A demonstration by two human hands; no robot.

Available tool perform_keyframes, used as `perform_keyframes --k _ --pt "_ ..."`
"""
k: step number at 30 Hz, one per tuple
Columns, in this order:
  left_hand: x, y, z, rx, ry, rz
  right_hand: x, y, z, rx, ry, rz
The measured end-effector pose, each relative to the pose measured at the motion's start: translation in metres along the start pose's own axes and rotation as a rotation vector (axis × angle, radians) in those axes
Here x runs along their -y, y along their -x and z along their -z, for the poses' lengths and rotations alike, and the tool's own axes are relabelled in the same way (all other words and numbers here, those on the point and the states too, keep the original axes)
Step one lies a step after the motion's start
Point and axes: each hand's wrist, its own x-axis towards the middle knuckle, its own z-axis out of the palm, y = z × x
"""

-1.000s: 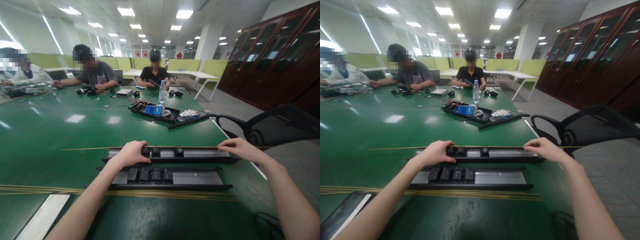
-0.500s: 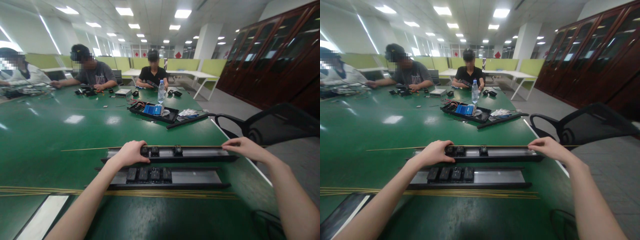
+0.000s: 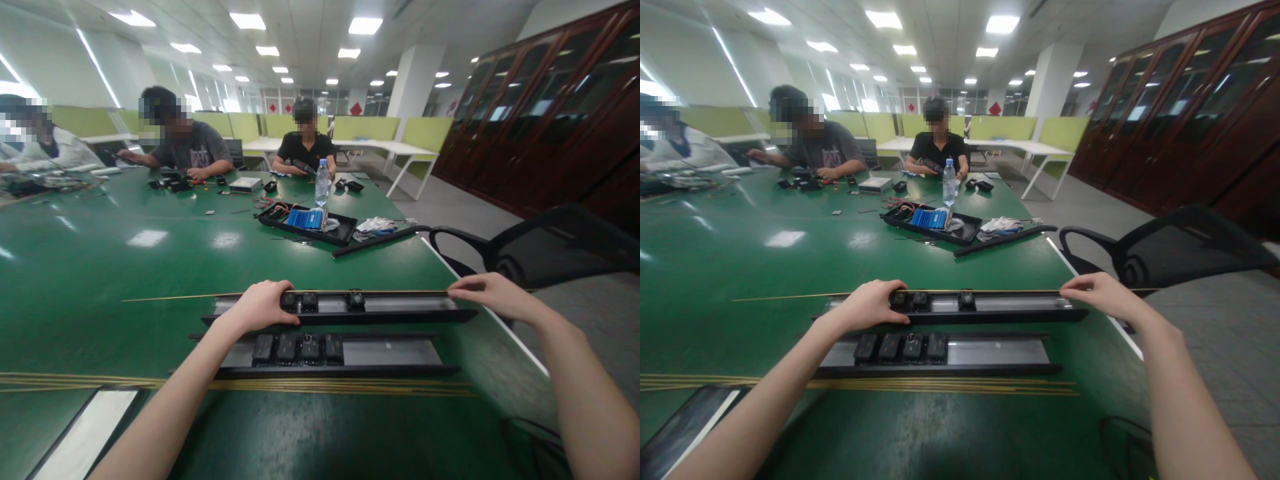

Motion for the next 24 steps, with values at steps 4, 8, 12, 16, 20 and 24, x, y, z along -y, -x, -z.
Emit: perform_keyframes --k 4,8,12,16,20,24 --pt "0.000 0.001 0.001 0.002 0.007 0.001 -0.001 0.000 0.000 -0.007 -0.003 -0.021" --pt "-0.001 0.001 0.002 0.002 -0.006 0.005 -0.001 0.000 0.000 0.003 -0.007 -0.025" --pt "-0.002 0.001 0.002 0.003 -0.023 0.001 -0.002 -0.002 0.000 0.019 -0.010 -0.022" --pt "-0.003 0.002 0.002 -0.001 -0.032 -0.006 -0.004 -0.003 0.000 0.030 -0.010 -0.028" --pt "-0.002 0.002 0.002 0.003 -0.019 -0.014 0.000 0.000 0.001 0.017 0.013 -0.011" --pt "-0.001 0.001 0.001 0.015 -0.013 -0.012 0.006 0.002 0.001 0.006 0.022 0.006"
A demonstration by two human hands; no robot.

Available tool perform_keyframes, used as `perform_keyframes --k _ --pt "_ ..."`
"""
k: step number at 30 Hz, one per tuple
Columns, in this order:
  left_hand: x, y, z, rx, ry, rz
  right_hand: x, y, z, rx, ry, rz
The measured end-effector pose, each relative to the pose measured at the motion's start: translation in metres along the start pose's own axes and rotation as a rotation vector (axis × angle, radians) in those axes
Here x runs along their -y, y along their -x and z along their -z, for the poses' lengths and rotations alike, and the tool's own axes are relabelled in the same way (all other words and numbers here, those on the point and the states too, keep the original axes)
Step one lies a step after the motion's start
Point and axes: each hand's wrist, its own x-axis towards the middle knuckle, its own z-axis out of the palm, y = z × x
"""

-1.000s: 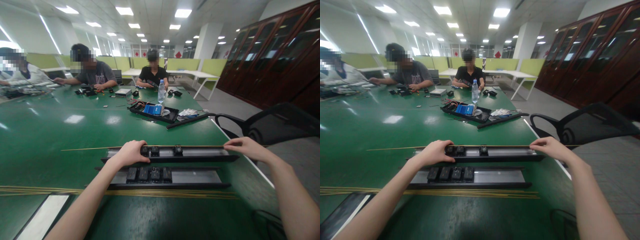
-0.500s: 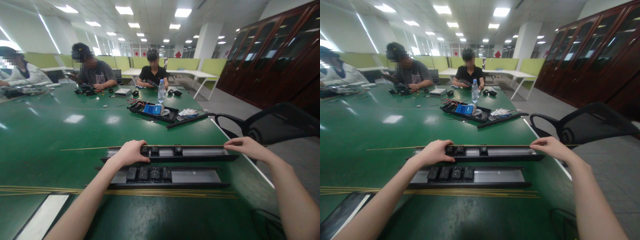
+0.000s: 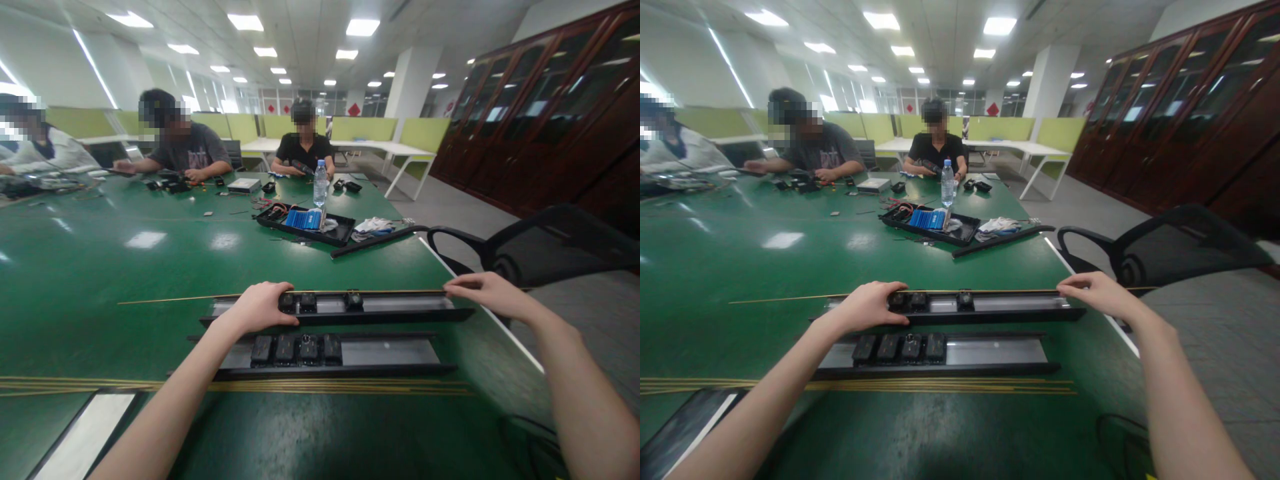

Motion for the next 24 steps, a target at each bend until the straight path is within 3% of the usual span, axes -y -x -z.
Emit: perform_keyframes --k 15,24 --pt "0.002 0.004 0.004 0.013 0.003 0.030 0.013 -0.001 -0.004 -0.087 0.032 0.035" --pt "-0.003 0.006 0.009 0.033 0.008 0.054 0.042 -0.009 -0.030 -0.191 0.108 0.265"
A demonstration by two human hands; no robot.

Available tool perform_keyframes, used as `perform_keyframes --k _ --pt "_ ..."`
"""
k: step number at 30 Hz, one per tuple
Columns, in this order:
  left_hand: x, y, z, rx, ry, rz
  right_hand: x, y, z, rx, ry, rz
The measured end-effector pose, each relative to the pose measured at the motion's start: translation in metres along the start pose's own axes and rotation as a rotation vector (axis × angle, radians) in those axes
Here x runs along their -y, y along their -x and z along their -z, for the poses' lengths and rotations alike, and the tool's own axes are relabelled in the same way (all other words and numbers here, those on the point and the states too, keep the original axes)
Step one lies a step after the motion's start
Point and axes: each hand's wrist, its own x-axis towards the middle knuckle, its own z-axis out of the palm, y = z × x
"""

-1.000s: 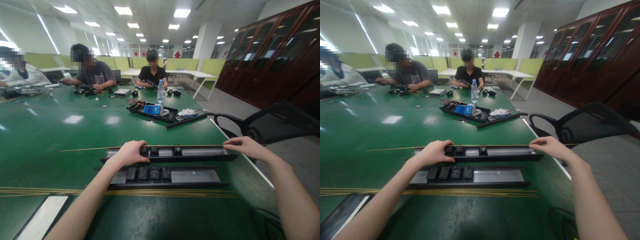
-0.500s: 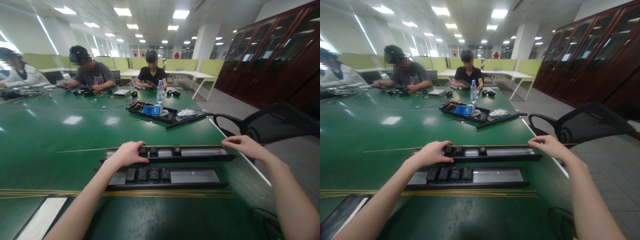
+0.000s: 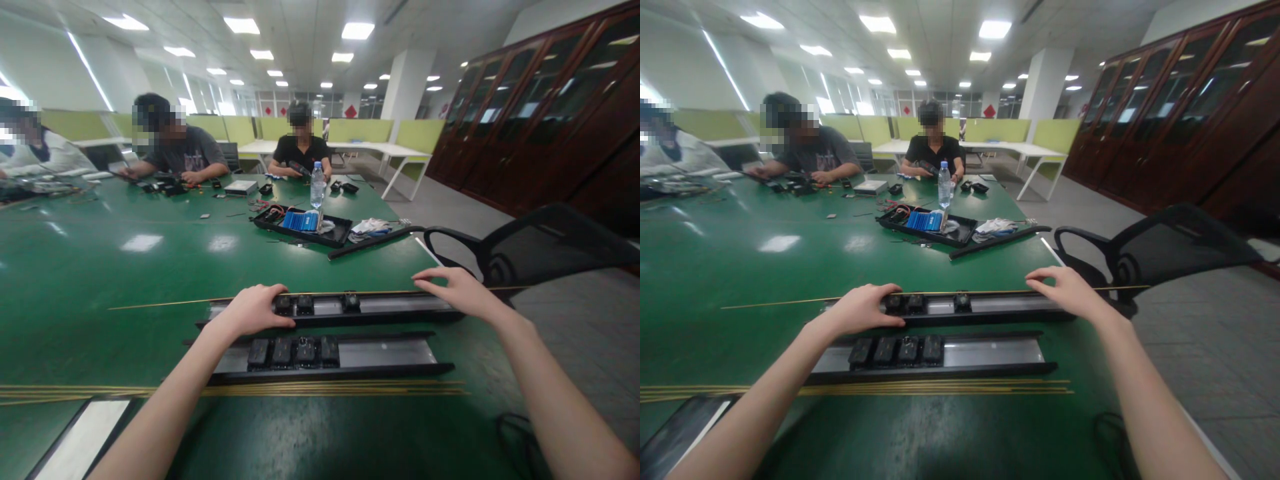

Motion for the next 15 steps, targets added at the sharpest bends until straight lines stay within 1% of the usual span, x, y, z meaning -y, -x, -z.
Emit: perform_keyframes --k 3,6,9,12,15 --pt "0.002 0.000 -0.001 -0.007 0.013 -0.010 0.019 -0.003 -0.014 -0.031 0.009 0.126" --pt "0.004 -0.001 -0.004 -0.015 0.015 -0.019 0.040 -0.005 -0.033 -0.070 0.012 0.262" --pt "0.005 -0.001 -0.004 -0.011 0.001 -0.011 0.058 -0.006 -0.052 -0.078 -0.003 0.396" --pt "0.004 -0.001 -0.003 -0.002 -0.012 -0.003 0.070 -0.006 -0.066 -0.087 -0.029 0.470" --pt "0.004 0.000 -0.002 0.000 -0.024 -0.002 0.076 -0.005 -0.075 -0.085 -0.021 0.520"
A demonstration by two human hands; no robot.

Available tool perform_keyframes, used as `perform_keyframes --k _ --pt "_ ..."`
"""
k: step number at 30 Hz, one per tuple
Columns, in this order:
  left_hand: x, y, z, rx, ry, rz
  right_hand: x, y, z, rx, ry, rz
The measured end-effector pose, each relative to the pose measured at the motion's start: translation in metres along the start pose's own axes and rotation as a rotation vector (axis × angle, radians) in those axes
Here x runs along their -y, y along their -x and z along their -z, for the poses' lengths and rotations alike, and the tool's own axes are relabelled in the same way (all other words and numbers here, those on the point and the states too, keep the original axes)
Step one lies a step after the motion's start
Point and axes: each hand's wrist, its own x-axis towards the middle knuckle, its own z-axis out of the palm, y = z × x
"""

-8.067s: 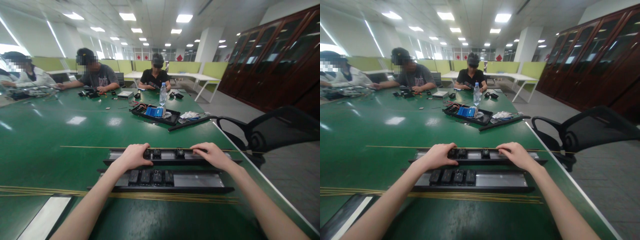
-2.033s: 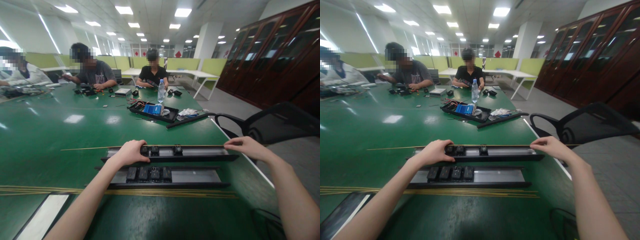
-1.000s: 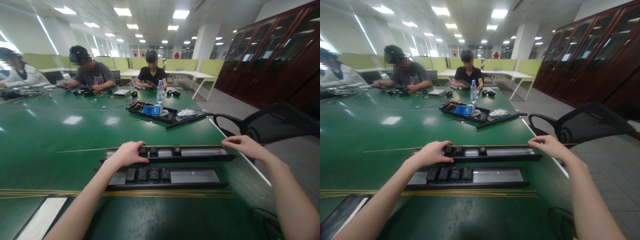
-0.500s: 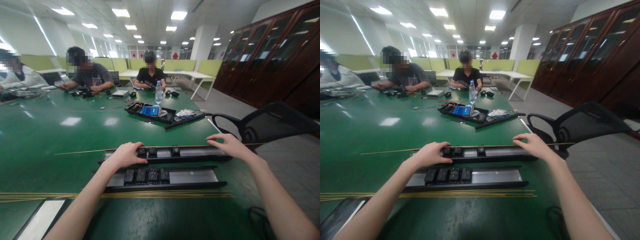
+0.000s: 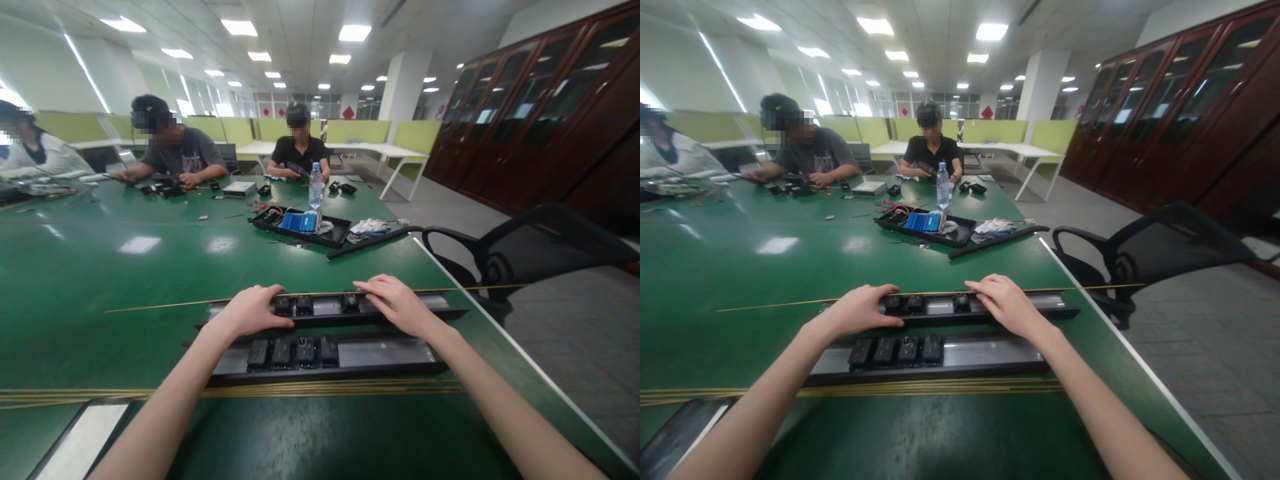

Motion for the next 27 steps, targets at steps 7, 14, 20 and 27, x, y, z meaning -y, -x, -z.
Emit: perform_keyframes --k 7,14,20,27 --pt "-0.001 0.001 0.000 0.002 -0.035 0.003 0.002 0.001 -0.015 -0.026 0.001 0.041" --pt "-0.003 0.000 -0.002 -0.025 -0.053 -0.018 0.001 0.003 -0.020 -0.061 -0.021 0.018" --pt "-0.002 -0.003 -0.007 -0.060 0.005 -0.075 0.004 0.002 -0.021 -0.064 0.015 0.016" --pt "-0.004 -0.003 -0.007 -0.069 -0.006 -0.079 0.005 0.002 -0.022 -0.056 0.058 0.028"
